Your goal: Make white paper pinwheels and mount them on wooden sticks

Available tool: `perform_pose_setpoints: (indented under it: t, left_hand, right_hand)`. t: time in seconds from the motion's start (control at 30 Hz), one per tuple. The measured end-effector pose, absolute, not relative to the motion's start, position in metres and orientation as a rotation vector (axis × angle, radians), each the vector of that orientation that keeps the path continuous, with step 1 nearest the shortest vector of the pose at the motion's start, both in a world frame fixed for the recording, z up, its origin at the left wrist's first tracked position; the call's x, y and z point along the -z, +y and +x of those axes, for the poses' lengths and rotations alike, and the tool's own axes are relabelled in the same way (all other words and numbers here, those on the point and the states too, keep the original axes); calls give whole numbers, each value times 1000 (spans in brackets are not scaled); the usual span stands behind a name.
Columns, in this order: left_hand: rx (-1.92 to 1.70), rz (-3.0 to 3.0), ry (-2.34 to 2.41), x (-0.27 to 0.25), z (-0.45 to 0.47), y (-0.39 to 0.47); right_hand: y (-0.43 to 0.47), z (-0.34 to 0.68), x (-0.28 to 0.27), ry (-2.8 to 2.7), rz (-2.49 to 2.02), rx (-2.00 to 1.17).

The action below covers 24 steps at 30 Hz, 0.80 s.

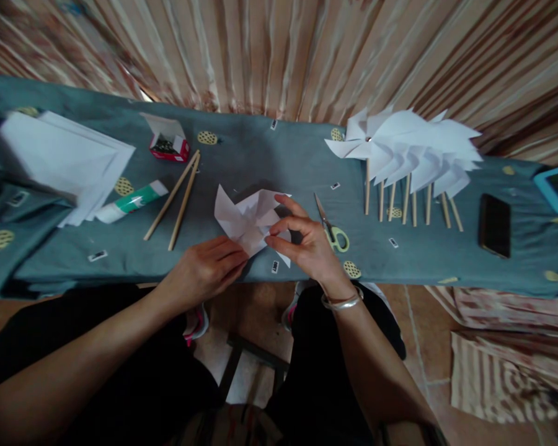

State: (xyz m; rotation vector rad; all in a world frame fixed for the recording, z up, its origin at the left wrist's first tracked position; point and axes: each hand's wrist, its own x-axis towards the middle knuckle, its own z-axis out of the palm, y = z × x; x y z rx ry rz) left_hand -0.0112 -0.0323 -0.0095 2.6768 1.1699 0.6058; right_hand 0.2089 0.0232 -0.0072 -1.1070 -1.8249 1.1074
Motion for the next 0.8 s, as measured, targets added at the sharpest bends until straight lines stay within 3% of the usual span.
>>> perform_pose_setpoints:
  t: [0.43, 0.8]
  left_hand:
    - [-525, 2702, 1184, 10, -11, -34]
    - [-547, 2669, 1227, 8, -12, -35]
  right_hand:
    - [21, 185, 25, -2091, -1229, -545]
    - [18, 179, 27, -2154, -1281, -459]
